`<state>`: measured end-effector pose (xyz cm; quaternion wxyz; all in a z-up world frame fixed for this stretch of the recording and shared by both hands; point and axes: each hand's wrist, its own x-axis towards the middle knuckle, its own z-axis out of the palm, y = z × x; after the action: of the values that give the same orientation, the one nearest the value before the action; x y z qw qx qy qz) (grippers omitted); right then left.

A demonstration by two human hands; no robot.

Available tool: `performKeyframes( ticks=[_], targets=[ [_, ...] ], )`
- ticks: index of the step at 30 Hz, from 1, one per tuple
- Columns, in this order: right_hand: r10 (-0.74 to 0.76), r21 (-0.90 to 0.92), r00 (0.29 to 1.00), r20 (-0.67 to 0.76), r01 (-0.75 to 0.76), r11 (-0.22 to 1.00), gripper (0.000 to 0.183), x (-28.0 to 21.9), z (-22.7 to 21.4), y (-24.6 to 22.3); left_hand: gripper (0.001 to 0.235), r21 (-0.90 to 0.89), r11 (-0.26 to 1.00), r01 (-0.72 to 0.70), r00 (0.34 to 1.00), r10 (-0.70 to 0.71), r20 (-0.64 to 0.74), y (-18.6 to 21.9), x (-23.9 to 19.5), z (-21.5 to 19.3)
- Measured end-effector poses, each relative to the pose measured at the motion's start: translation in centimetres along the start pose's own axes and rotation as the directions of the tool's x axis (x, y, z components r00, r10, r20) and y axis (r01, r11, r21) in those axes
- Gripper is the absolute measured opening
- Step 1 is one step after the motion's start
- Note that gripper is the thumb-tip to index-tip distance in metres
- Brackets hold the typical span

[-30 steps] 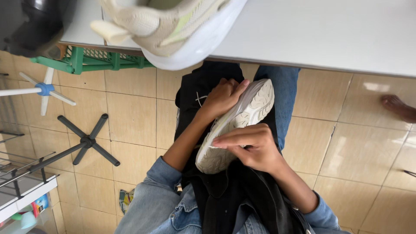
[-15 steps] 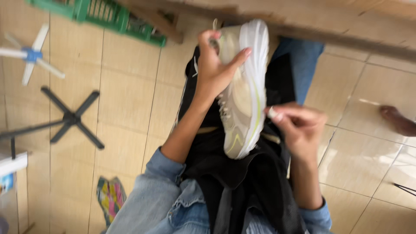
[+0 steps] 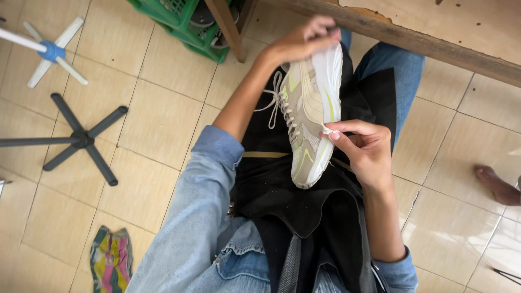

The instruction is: The person cleans the sole and upper of a white sneaker using a small tool and a cotton swab. They scrape the sole, then apply a liquid from a bottle to the swab and scrub the shoe's surface.

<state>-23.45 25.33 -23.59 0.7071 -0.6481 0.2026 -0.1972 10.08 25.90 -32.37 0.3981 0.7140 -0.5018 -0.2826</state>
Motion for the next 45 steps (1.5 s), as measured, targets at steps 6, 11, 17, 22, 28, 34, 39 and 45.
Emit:
performKeyframes(
  ticks=[6, 11, 17, 22, 28, 34, 39, 45],
  targets=[
    [-0.028, -0.029, 0.999, -0.03, 0.027, 0.999, 0.009, -2.3, -1.0, 1.0, 0.107, 0.109, 0.991, 0.077, 0.905, -0.115, 0.41, 4.0, -3.5, -3.0],
    [-0.076, -0.136, 0.997, 0.022, 0.078, 0.988, 0.013, -3.8, -0.3, -0.6, 0.126, 0.281, 0.945, 0.168, 0.903, -0.262, 0.341, 9.6, -9.2, -4.9],
    [-0.051, -0.255, 0.993, 0.11, 0.078, 0.964, 0.011, -6.6, 0.1, -2.5, 0.128, -0.048, 0.823, -0.566, 0.667, 0.492, 0.559, 13.3, -13.9, 0.5],
    [-0.287, -0.679, 0.945, 0.155, 0.313, 0.664, 0.008, -9.8, -0.1, -5.6, 0.117, 0.231, 0.659, -0.716, 0.693, 0.629, 0.352, 11.2, -14.3, 3.1],
    [-0.29, -0.853, 0.945, 0.149, 0.271, 0.446, 0.017, -12.3, 1.9, -8.1, 0.113, 0.266, 0.68, -0.683, 0.73, 0.629, 0.268, 11.9, -14.0, 4.4],
    [-0.114, -0.802, 0.866, 0.487, 0.495, 0.336, 0.021, -14.1, 0.1, -7.0, 0.117, 0.232, 0.721, -0.653, 0.754, 0.591, 0.286, 12.5, -14.3, 4.1],
    [-0.345, -0.916, 0.917, 0.199, 0.299, 0.268, 0.019, -12.3, -0.2, -7.0, 0.124, 0.289, 0.718, -0.633, 0.773, 0.568, 0.282, 12.2, -14.3, 4.6],
    [-0.317, -0.924, 0.929, 0.192, 0.28, 0.261, 0.018, -11.2, 1.8, -7.8, 0.137, 0.359, 0.711, -0.604, 0.797, 0.547, 0.258, 12.0, -14.2, 5.5]
  ],
)
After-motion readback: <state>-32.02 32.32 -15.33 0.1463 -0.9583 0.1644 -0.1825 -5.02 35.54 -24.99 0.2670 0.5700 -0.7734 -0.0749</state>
